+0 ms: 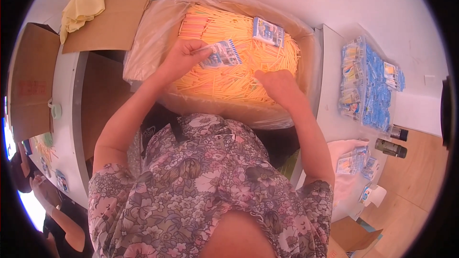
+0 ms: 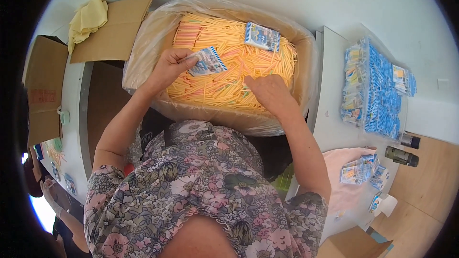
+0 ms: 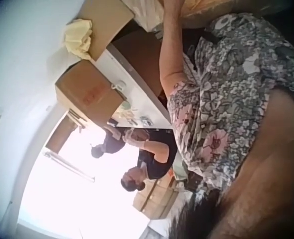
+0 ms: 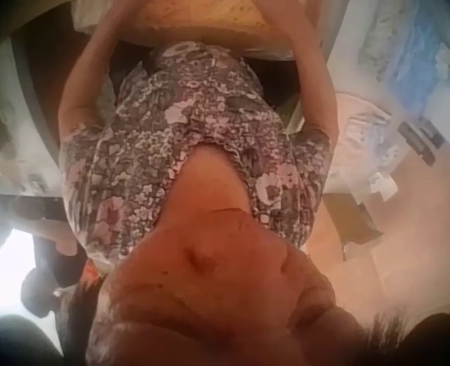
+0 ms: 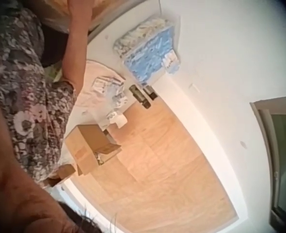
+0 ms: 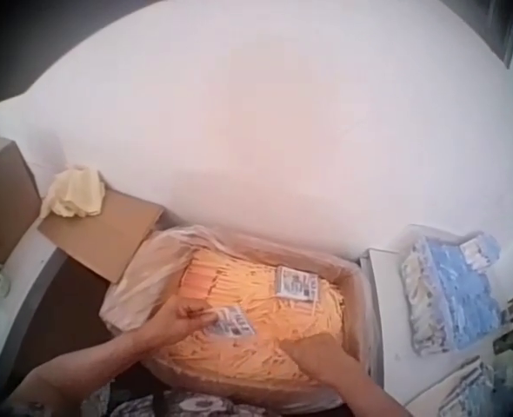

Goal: Manually applying small blue adhesive packets to yellow components inside a large container.

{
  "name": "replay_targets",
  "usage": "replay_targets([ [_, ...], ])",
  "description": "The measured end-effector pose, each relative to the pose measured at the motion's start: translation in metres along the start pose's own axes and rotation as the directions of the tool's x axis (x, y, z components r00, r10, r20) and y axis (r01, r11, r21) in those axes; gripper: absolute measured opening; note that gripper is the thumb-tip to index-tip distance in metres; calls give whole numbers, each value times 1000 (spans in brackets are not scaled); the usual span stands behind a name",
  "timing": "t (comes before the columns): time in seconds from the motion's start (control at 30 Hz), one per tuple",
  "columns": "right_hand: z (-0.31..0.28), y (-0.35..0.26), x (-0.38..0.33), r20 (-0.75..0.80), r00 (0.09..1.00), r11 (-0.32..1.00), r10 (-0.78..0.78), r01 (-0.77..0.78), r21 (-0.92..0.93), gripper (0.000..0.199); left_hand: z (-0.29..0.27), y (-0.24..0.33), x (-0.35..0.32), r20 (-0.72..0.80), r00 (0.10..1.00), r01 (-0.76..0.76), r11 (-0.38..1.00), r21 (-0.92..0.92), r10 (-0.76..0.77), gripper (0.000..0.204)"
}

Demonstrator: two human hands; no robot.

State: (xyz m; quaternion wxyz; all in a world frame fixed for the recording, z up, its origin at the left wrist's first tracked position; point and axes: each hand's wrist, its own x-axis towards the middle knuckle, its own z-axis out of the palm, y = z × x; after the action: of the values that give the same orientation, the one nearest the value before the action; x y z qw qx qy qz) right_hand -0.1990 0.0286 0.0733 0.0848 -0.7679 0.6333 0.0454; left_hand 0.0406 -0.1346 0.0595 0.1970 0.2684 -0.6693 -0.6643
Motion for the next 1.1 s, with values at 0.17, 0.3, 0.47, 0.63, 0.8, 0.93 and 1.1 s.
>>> replay_targets([
  [0.17,-2,4,-4,38,995,994,-92,94,-57,14,-2,-4,-2,-36,999,26,998,-56,-28,18],
  [0.3,-17,0,-4,-28,998,995,60,-57,86,11,-6,-9,-3,-77,997,-2,987,-159,-11,19],
  [0.47,-16,-12,26,12,919,894,394,-387,225,16,-6,-14,0,-118,993,-28,967,-252,-2,20],
  [0.63,17,-9,51,23,855,820,518,-504,272,19,-6,-14,-1,-116,993,-32,971,-237,5,20],
  [0.8,24,-11,58,-5,895,870,446,-432,236,19,-5,-17,1,-122,992,-49,965,-256,18,19],
  [0.93,14,-9,52,8,899,853,437,-417,314,23,-6,-15,0,-107,994,-29,963,-268,0,20],
  [1.1,5,-4,34,-89,853,823,514,-462,331,27,-6,-19,1,-120,993,-51,965,-257,20,20],
])
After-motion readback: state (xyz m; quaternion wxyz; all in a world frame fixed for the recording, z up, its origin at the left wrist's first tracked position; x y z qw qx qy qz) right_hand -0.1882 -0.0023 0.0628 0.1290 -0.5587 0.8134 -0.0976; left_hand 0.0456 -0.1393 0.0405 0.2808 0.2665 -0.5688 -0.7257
